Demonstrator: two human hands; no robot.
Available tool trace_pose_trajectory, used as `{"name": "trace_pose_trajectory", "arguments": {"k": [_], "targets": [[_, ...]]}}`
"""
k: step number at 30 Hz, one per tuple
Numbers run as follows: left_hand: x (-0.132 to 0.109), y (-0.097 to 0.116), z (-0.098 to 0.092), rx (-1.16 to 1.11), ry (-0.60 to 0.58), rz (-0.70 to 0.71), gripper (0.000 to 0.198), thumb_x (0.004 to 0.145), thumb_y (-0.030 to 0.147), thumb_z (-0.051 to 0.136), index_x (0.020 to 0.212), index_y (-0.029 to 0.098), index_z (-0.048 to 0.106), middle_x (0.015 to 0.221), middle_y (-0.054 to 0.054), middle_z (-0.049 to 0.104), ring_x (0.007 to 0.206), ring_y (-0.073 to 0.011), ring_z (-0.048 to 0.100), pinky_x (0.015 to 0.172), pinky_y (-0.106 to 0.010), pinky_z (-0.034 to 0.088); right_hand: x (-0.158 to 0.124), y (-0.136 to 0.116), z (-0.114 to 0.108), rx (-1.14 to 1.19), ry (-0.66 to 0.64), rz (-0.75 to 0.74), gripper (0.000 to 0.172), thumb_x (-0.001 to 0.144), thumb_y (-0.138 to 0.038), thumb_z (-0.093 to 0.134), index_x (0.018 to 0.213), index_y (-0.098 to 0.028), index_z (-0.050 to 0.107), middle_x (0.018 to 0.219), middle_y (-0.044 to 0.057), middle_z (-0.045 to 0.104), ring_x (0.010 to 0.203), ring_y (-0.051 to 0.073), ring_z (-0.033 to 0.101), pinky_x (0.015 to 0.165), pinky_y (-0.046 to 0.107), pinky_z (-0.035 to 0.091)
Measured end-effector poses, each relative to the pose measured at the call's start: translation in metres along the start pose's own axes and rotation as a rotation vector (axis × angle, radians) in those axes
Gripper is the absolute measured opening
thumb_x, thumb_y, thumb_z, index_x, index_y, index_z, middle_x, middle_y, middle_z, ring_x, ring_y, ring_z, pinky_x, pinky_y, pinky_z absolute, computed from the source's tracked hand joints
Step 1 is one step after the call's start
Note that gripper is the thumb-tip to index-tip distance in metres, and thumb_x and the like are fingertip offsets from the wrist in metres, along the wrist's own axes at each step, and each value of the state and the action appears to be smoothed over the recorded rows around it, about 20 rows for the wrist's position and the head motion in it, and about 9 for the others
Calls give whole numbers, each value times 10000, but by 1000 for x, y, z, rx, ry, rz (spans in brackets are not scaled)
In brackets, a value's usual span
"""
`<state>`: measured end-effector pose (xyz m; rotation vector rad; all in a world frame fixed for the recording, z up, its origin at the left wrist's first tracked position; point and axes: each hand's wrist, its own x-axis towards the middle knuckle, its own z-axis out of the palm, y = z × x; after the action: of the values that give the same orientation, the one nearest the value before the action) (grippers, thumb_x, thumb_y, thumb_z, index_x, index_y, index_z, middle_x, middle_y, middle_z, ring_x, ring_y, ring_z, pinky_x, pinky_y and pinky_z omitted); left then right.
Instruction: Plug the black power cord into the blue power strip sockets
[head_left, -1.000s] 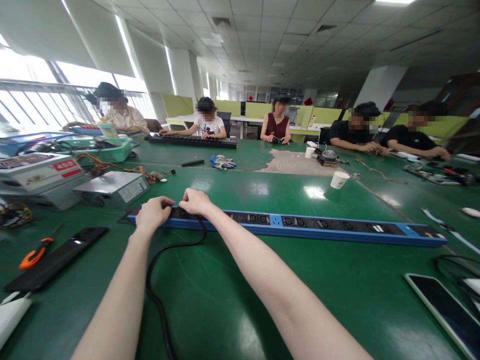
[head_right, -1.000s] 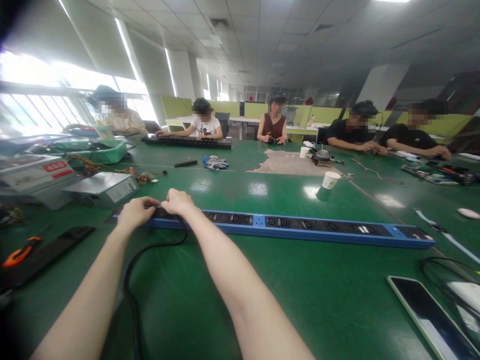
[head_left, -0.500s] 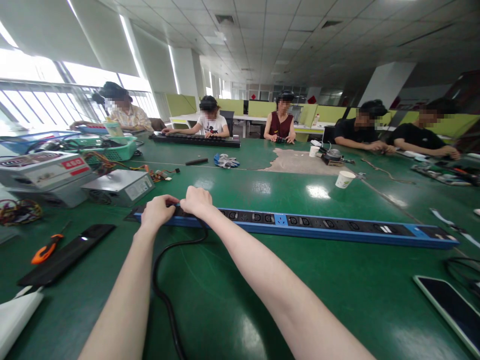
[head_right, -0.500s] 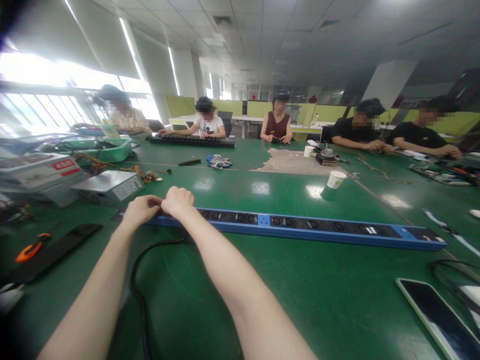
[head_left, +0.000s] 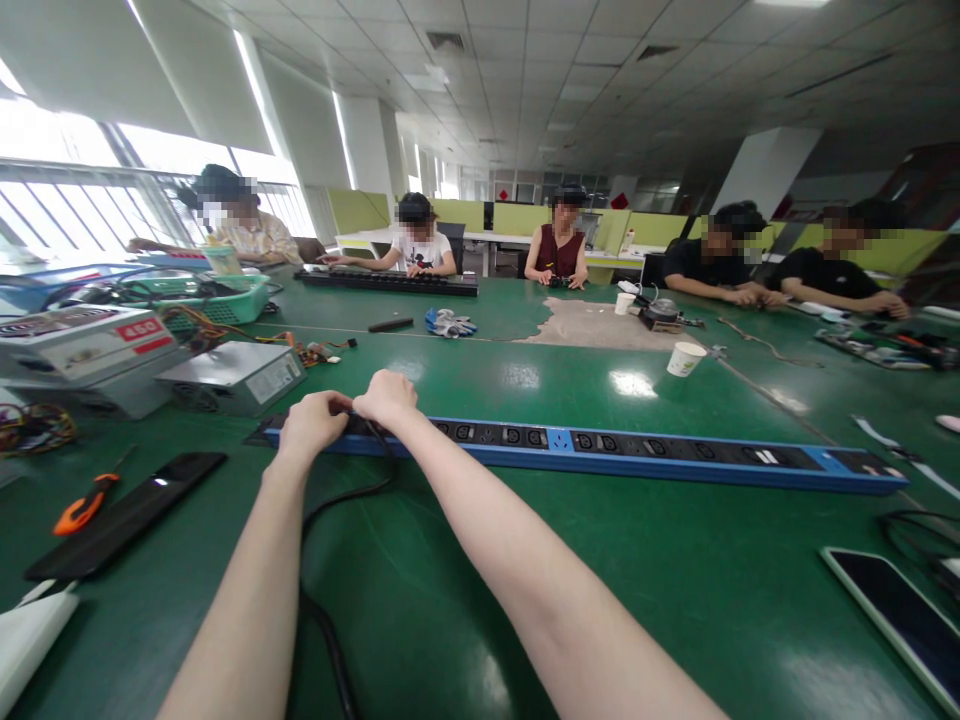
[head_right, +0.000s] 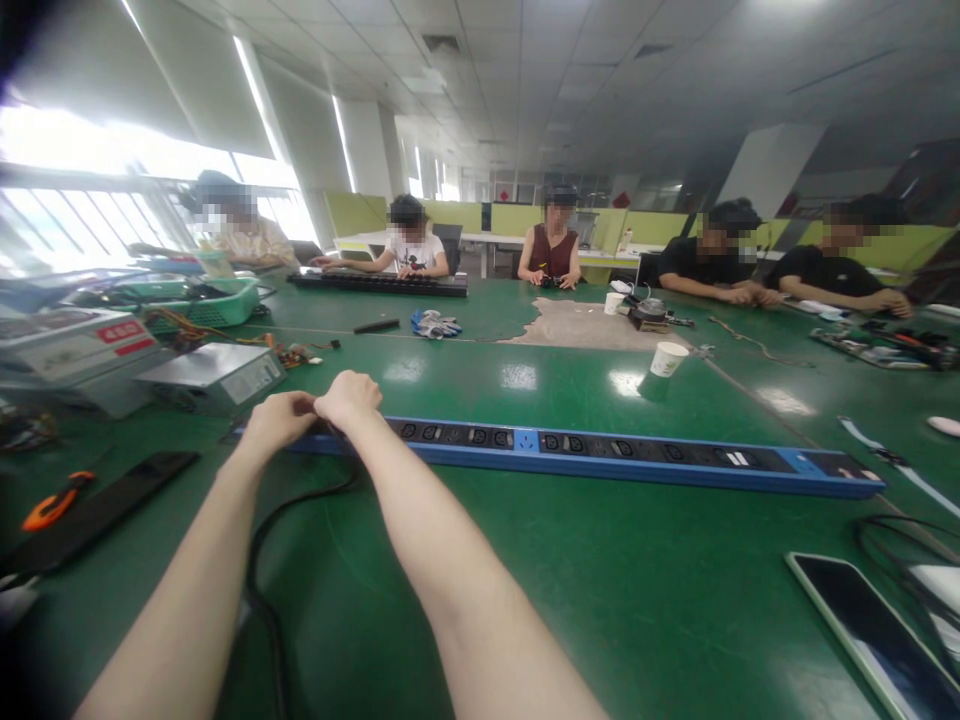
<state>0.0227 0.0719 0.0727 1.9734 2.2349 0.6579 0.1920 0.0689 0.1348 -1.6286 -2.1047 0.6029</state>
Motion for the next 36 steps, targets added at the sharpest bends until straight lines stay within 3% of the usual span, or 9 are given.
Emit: {"name": "trace_pose_trajectory", "arguments": {"k": [3, 8, 13, 18, 24, 28, 31, 34, 36], "targets": [[-2, 6, -13, 25, -126, -11, 263, 677, 358, 657, 858, 205, 771, 878, -73, 782, 920, -306, 735, 767, -315, 561, -3, 0, 5, -2, 38, -13, 360, 794, -362, 718, 1090, -158, 734, 1134, 191, 742, 1083, 325, 717, 851, 395, 595], [-24, 23, -46, -163, -685, -41, 185, 637, 354, 664, 697, 206, 757, 806, -59, 781, 838, -293, 754, 666, -292, 592, -9, -2, 22, -37, 93, -66, 318, 858, -332, 599, 1109, -165, 700, 1127, 174, 740, 1061, 312, 720, 846, 405, 590], [-52, 47, -75, -248, -818, -15, 317, 637, 472, 797, 842, 231, 804, 944, -49, 797, 922, -272, 759, 735, -262, 608, -16, 8, 23, -32, 127, -86, 321, 913, -353, 532, 1163, -190, 648, 1143, 155, 735, 1064, 301, 714, 857, 402, 577], [-57, 64, -65, -338, -922, -31, 501, 654, 629, 792, 825, 159, 795, 876, -144, 788, 838, -293, 765, 716, -307, 624, -18, 16, 16, -43, 103, -66, 320, 915, -389, 533, 1156, -210, 642, 1150, 140, 733, 1058, 293, 713, 839, 377, 571], [-44, 39, -47, -217, -921, -107, 311, 697, 447, 718, 737, 143, 766, 781, -180, 773, 727, -305, 764, 578, -315, 615, -11, 18, 15, -49, 35, -104, 296, 886, -450, 575, 1088, -244, 637, 1127, 103, 735, 1007, 280, 716, 790, 362, 565], [-42, 22, -46, -243, -961, -99, 282, 658, 426, 755, 756, 162, 764, 818, -168, 782, 730, -309, 766, 587, -329, 625, -13, 21, 21, -83, 21, -160, 324, 874, -509, 589, 1080, -262, 624, 1089, 76, 741, 980, 273, 715, 787, 363, 553], [-41, 18, -50, -215, -886, -99, 353, 631, 496, 797, 720, 157, 748, 769, -157, 772, 743, -311, 762, 628, -343, 629, -21, 20, 28, -129, 61, -185, 344, 912, -508, 563, 1161, -273, 600, 1075, 70, 747, 985, 256, 718, 821, 359, 537], [-33, 6, -59, -270, -808, -68, 415, 680, 548, 776, 795, 150, 761, 876, -133, 789, 835, -285, 757, 699, -308, 615, -28, 16, 34, -162, 85, -178, 352, 944, -476, 546, 1229, -271, 574, 1066, 79, 753, 985, 251, 724, 825, 348, 526], [-24, -5, -62, -266, -647, -55, 427, 752, 527, 728, 904, 129, 764, 924, -119, 791, 847, -262, 743, 730, -291, 594, -31, 14, 36, -173, 90, -185, 344, 959, -469, 535, 1234, -266, 572, 1066, 83, 756, 993, 249, 725, 826, 344, 522]]}}
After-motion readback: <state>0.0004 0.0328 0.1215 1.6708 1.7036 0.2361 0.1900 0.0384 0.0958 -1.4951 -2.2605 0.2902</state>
